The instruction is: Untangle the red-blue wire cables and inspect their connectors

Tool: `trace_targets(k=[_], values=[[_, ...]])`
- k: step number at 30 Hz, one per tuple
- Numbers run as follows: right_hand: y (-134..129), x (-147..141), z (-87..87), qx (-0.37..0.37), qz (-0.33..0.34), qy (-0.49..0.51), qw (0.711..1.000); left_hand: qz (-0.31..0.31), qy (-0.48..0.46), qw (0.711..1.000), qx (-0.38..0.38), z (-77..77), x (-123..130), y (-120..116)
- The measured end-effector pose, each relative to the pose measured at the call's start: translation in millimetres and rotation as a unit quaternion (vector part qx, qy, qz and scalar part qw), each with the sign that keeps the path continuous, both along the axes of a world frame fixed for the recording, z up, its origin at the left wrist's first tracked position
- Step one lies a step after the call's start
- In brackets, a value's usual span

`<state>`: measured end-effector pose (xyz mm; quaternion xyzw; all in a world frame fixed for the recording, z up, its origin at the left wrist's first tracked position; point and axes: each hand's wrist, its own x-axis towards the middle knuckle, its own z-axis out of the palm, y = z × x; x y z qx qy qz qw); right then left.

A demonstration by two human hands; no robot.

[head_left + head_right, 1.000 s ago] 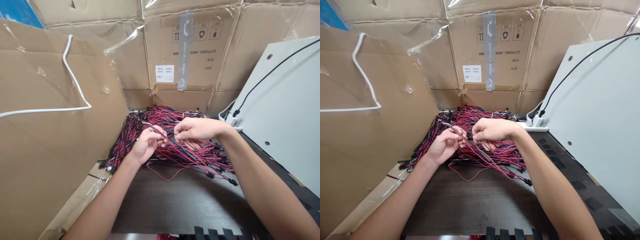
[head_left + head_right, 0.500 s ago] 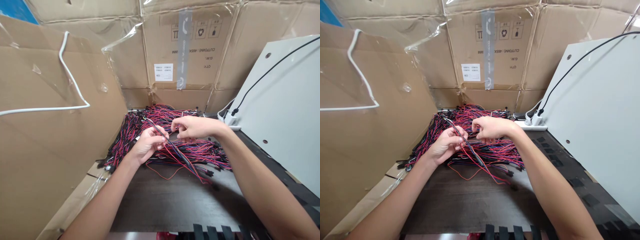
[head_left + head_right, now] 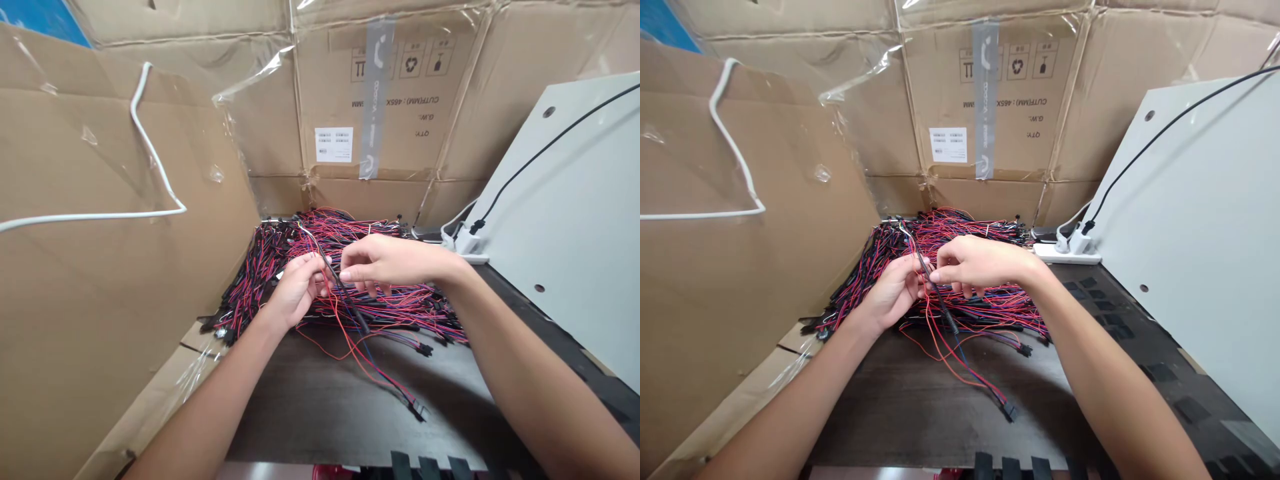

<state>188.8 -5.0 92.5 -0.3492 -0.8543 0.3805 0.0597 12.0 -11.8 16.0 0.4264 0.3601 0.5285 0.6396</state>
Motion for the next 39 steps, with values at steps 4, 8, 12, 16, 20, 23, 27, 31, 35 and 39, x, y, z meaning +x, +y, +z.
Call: trace_targets(k=[4,8,12,16,20,23,27,31,35,39], values=[[4,-6,-7.5,0.036,0.024,-0.035,0.998,0.011,0.004,1.0,0.004,-3.2,-1,2],[9,-4,-11.6,0.049,0.024,-0.059,0.997,0.002,0.011,1.0,0.004,-1.6,-3,2],[11,2,-10.0,0.011,0.0,-0.046,0.999,0.023,-0.036,0.999,0.016,4.0,-2,0],[11,3,-9.9,0.013,0.014,-0.065,0.998,-0.005,-0.092,0.996,0.0,5.7,-1,-1],[11,-1,-13.0,0.037,0.032,-0.07,0.996,0.0,-0.108,0.994,-0.007,3.5,0,1],[10,-4,-13.8,0.025,0.069,-0.049,0.996,0.011,-0.125,0.992,-0.033,3.6,0,3],[6,-4,-8.9,0.001,0.046,-0.039,0.998,0.0,-0.185,0.978,-0.093,6.8,-3,4],[3,-2,-1.7,0.07,0.033,-0.041,0.996,0.022,-0.244,0.963,-0.113,9.7,-9,4],[0,-1,-2.0,0.09,0.047,-0.067,0.993,0.038,-0.26,0.958,-0.117,12.6,-12,3],[-17,14,-15.6,0.097,0.064,-0.112,0.987,0.036,-0.266,0.957,-0.112,14.8,-12,2]])
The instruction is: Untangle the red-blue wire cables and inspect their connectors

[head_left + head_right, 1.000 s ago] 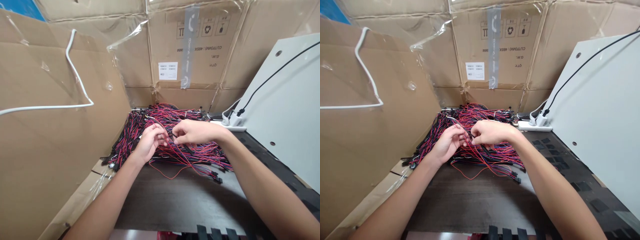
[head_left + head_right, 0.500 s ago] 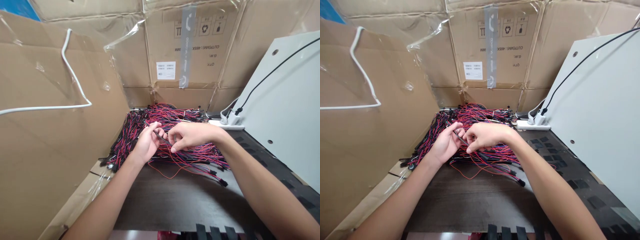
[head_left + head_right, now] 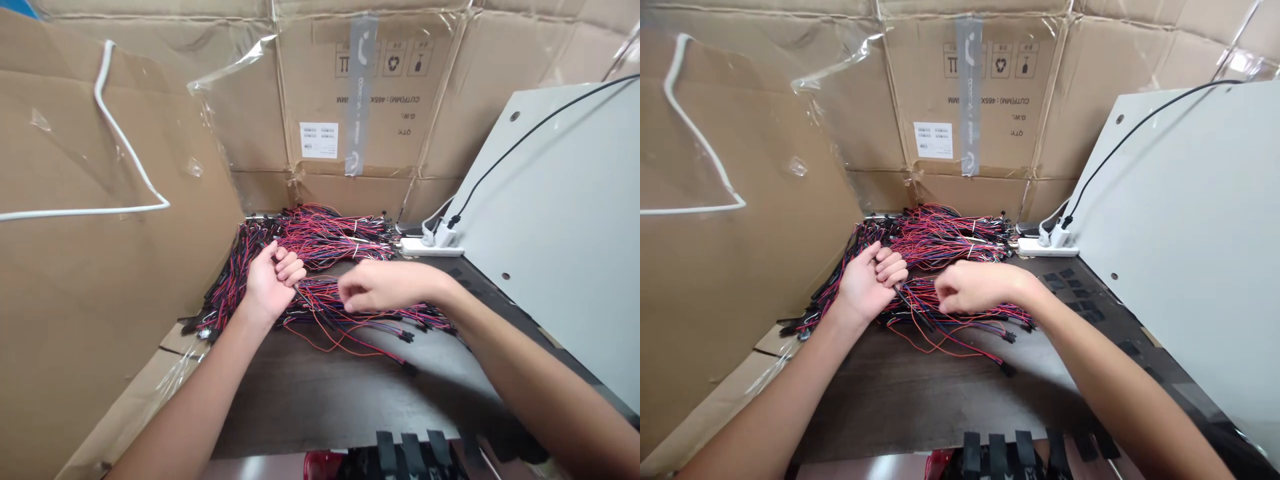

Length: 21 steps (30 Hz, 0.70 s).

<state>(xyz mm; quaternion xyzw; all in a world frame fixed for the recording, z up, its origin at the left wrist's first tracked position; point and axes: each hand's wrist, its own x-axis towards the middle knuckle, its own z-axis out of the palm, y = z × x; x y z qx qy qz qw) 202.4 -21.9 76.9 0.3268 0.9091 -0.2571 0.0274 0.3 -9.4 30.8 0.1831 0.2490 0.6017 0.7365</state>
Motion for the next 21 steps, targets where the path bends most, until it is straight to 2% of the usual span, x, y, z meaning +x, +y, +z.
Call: trace_targets(k=[3,7,11,14,16,19,21], values=[[-26,22,-18.6,-0.006,-0.06,-0.06,0.996,0.0,-0.001,1.0,0.011,0.6,0,-1],[-67,48,-53.4,0.032,-0.172,-0.061,0.983,0.001,-0.003,1.0,0.015,0.9,0,-2],[-95,57,-81.7,0.083,-0.205,-0.037,0.975,0.008,-0.01,1.0,0.014,4.7,-2,-2],[-105,64,-87.3,0.075,-0.24,0.018,0.968,0.016,-0.001,0.999,0.028,10.1,-8,-10],[-109,72,-86.6,0.068,-0.271,0.048,0.959,0.046,0.022,0.998,0.037,12.4,-14,-21],[-112,86,-87.0,0.094,-0.289,0.097,0.948,0.119,0.105,0.987,0.039,9.0,-27,-45],[-113,93,-90.9,0.133,-0.279,0.139,0.941,0.15,0.182,0.971,0.04,0.8,-36,-61]])
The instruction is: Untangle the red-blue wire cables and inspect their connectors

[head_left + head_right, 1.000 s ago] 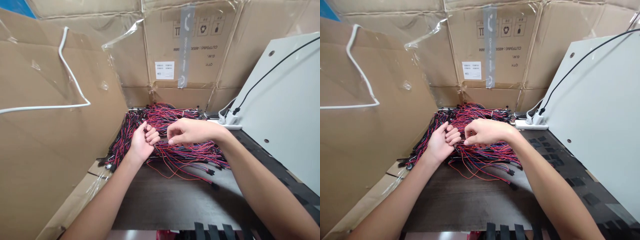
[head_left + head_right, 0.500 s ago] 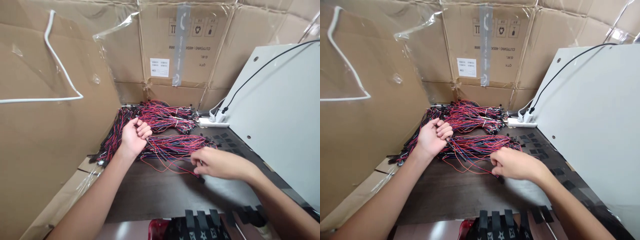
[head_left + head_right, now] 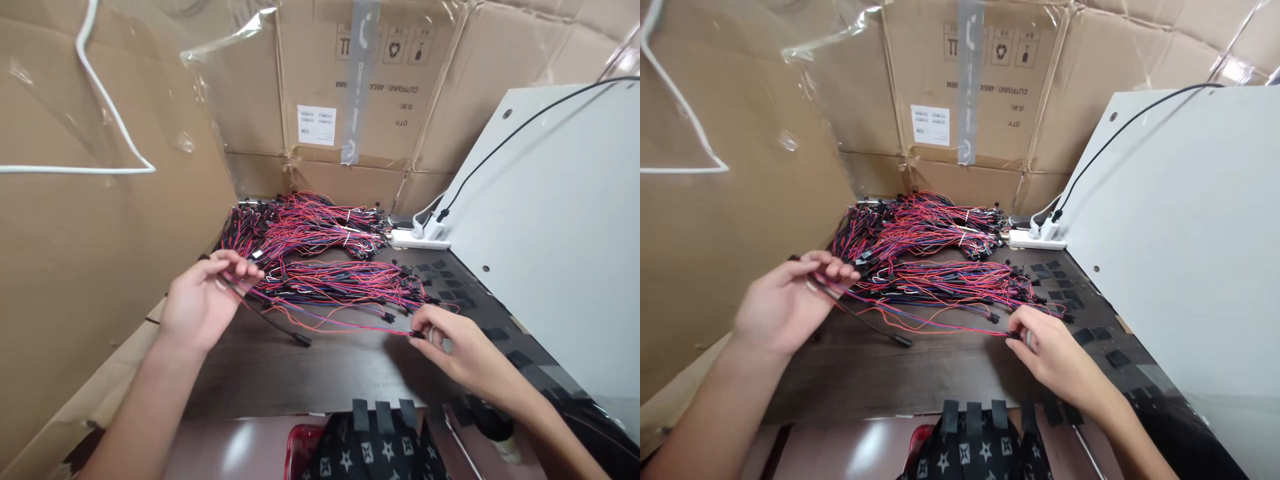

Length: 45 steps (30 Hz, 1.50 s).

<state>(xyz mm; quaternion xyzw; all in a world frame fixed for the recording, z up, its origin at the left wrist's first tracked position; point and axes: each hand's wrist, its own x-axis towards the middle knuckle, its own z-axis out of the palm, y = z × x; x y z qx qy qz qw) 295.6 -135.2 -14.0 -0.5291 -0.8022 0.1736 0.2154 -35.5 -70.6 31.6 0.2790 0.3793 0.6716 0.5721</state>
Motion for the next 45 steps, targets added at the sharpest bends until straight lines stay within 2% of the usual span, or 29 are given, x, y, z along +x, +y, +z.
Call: trace_targets(k=[4,6,7,8,9,10,11,12,13,15,17,19,20,21,23,26,27,30,32,35,39,45], values=[[-3,5,-13.2,0.073,0.032,0.029,0.996,0.041,0.103,0.994,-0.003,-27.0,-13,-26],[-4,5,-18.8,0.081,0.04,0.025,0.996,0.092,0.147,0.985,0.015,-41.5,-14,-36],[-4,5,-20.7,0.082,0.042,0.024,0.995,0.135,0.194,0.971,0.037,-47.9,-14,-41],[-5,5,-21.9,0.082,0.043,0.024,0.995,0.186,0.272,0.942,0.071,-53.4,-12,-45],[-6,6,-22.2,0.083,0.043,0.026,0.995,0.235,0.366,0.894,0.108,-57.7,-10,-49],[-7,7,-21.8,0.086,0.043,0.03,0.995,0.256,0.462,0.838,0.139,-60.8,-7,-53],[-8,7,-20.6,0.087,0.042,0.037,0.995,0.26,0.536,0.785,0.171,-62.7,-4,-57],[-9,8,-18.7,0.086,0.043,0.046,0.994,0.244,0.585,0.746,0.202,-63.3,0,-60],[-10,8,-16.4,0.085,0.044,0.055,0.994,0.212,0.613,0.725,0.231,-62.6,6,-62],[-12,7,-11.3,0.083,0.043,0.075,0.993,0.129,0.615,0.725,0.282,-58.1,20,-65],[-15,4,-6.6,0.08,0.039,0.09,0.992,0.032,0.586,0.751,0.301,-50.1,39,-65],[-18,1,-3.1,0.069,0.034,0.098,0.992,-0.09,0.546,0.783,0.284,-40.4,63,-63],[-19,0,-1.9,0.062,0.034,0.1,0.993,-0.153,0.527,0.787,0.28,-35.7,76,-61],[-21,-2,-1.0,0.055,0.033,0.1,0.993,-0.206,0.517,0.782,0.281,-31.7,90,-58],[-24,-5,-0.1,0.047,0.032,0.099,0.993,-0.275,0.516,0.753,0.301,-26.9,114,-49],[-26,-8,-0.7,0.048,0.027,0.101,0.993,-0.368,0.516,0.709,0.309,-29.0,140,-32],[-27,-8,-1.5,0.048,0.023,0.099,0.994,-0.409,0.506,0.704,0.285,-31.6,145,-27],[-27,-7,-5.3,0.051,0.014,0.08,0.995,-0.538,0.444,0.703,0.138,-41.8,150,-17],[-26,-5,-8.6,0.057,0.013,0.071,0.996,-0.569,0.417,0.704,0.077,-47.6,148,-15],[-24,-2,-12.3,0.074,0.005,0.06,0.995,-0.558,0.427,0.709,0.065,-52.3,145,-15],[-25,2,-10.1,0.096,0.0,0.054,0.994,-0.545,0.454,0.701,0.073,-52.3,143,-15],[-30,1,-1.3,0.038,0.044,0.044,0.997,-0.519,0.48,0.696,0.128,-50.1,144,-16]])
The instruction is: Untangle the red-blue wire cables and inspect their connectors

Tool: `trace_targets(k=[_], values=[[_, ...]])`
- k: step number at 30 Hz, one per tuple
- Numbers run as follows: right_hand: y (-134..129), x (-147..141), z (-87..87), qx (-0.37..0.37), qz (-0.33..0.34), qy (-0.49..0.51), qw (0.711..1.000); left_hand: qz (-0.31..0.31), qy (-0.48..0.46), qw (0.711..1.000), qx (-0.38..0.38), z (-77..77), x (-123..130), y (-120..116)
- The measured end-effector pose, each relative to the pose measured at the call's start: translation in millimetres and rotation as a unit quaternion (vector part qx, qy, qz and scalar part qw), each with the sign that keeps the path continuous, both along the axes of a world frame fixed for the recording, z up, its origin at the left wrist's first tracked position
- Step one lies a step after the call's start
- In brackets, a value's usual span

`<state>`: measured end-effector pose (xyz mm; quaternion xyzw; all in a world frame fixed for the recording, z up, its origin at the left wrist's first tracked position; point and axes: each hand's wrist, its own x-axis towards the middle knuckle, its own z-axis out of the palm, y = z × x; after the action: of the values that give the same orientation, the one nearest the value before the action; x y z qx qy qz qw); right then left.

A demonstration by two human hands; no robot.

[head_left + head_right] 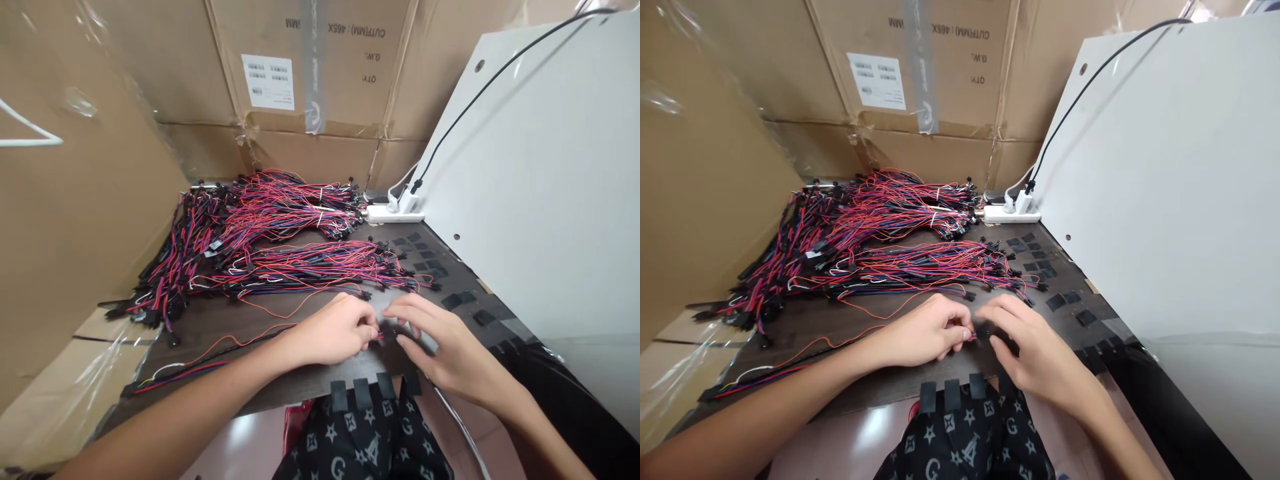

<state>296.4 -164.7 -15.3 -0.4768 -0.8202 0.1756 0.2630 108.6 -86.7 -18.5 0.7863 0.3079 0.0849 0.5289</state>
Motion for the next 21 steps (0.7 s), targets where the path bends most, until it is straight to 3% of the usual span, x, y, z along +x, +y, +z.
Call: trace_targets(k=[3,8,15,18,21], values=[[0,-2,-1.4,-0.044,0.016,0.0,0.999,-0.005,0.004,1.0,0.0,0.5,0,-1],[2,-5,-7.8,-0.065,-0.033,0.012,0.997,-0.011,-0.012,1.0,-0.02,0.0,1,-2],[3,-9,-8.8,-0.104,-0.014,0.051,0.993,-0.026,-0.001,1.0,0.0,0.4,-2,0],[4,-14,-9.4,-0.157,-0.038,0.144,0.976,-0.023,-0.017,0.999,-0.018,2.5,-2,0],[5,-20,-12.4,-0.194,-0.092,0.286,0.934,0.004,-0.042,0.999,-0.019,3.7,-2,-2]])
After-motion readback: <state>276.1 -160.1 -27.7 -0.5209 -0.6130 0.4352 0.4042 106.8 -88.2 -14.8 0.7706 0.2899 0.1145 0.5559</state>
